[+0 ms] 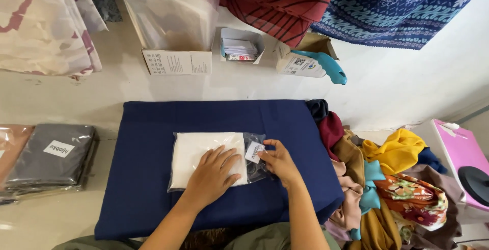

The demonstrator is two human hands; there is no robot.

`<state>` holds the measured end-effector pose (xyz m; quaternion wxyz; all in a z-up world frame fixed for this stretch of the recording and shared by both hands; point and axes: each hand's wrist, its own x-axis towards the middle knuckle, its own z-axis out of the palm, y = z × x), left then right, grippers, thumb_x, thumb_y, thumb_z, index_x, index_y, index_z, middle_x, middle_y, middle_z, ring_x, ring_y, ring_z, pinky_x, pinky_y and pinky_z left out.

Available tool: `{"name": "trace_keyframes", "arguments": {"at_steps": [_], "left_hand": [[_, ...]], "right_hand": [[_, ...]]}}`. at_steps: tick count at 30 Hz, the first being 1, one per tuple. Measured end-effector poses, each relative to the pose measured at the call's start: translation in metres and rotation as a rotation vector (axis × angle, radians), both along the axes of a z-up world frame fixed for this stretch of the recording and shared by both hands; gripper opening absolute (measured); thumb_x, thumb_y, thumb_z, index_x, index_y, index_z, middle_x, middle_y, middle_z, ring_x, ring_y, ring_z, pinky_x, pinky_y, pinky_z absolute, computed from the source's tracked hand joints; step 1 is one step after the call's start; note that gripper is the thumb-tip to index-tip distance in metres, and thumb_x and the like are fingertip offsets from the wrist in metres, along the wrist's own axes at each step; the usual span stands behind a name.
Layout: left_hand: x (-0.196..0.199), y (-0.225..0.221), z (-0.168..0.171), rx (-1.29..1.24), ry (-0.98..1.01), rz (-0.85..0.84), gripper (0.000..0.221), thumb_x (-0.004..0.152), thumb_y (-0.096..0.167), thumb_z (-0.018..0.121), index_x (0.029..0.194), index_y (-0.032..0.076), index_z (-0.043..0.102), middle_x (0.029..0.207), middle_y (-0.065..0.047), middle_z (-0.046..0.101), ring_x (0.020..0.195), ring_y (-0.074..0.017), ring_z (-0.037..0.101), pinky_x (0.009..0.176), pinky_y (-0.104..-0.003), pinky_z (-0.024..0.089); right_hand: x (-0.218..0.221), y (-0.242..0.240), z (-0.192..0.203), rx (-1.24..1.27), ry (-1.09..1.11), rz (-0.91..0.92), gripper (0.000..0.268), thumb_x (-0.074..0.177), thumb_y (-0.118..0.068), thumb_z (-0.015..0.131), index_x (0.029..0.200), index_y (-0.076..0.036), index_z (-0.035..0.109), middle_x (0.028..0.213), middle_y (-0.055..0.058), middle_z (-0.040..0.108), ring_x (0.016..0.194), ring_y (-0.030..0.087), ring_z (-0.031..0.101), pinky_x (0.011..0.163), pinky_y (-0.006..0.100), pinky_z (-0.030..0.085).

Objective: Cleaning fabric with a lint roller, folding it neatly, and placing it into a plastic sleeve for packaging.

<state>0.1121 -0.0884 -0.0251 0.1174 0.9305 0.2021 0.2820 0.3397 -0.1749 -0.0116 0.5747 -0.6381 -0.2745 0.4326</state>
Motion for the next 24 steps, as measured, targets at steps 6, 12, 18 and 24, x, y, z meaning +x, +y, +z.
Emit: {"name": "trace_keyframes", "arguments": {"at_steps": [6,12,18,24], "left_hand": [[-0.002,-0.004,0.006,-0.014,-0.036,0.002,0.050,0.095,0.044,0.059,0.134,0.012,0.061,0.144,-0.005,0.057,0.141,-0.0308,0.044,0.116,-0.050,0.030],[-0.003,-0.004,0.003,0.018,-0.066,-0.013,0.054,0.098,0.046,0.055,0.137,0.010,0.058,0.145,-0.007,0.056,0.141,-0.0314,0.044,0.116,-0.050,0.031],[-0.002,-0.002,-0.003,0.038,-0.053,-0.009,0.058,0.099,0.052,0.050,0.137,0.009,0.059,0.146,-0.008,0.056,0.141,-0.0324,0.043,0.116,-0.051,0.030],[-0.003,-0.004,0.004,0.046,-0.059,-0.006,0.056,0.097,0.048,0.055,0.139,0.010,0.058,0.146,-0.007,0.056,0.140,-0.0320,0.045,0.116,-0.051,0.031]], "right_hand": [[-0.006,0.003,-0.004,0.024,0.011,0.071,0.032,0.093,0.001,0.065,0.124,0.003,0.055,0.074,0.007,0.061,0.046,0.005,0.040,0.039,0.018,0.028],[-0.016,0.000,0.000,0.006,-0.057,0.064,0.011,0.092,-0.006,0.073,0.100,0.000,0.076,0.074,0.003,0.064,0.054,0.005,0.043,0.049,0.017,0.032],[-0.019,0.004,-0.008,-0.022,-0.180,0.089,0.023,0.091,-0.002,0.072,0.112,0.005,0.079,0.077,0.006,0.068,0.061,0.007,0.051,0.055,0.018,0.042],[-0.029,0.004,0.004,-0.022,-0.214,0.035,0.034,0.088,-0.006,0.074,0.120,0.003,0.078,0.085,0.008,0.074,0.069,0.009,0.059,0.063,0.019,0.048]]}}
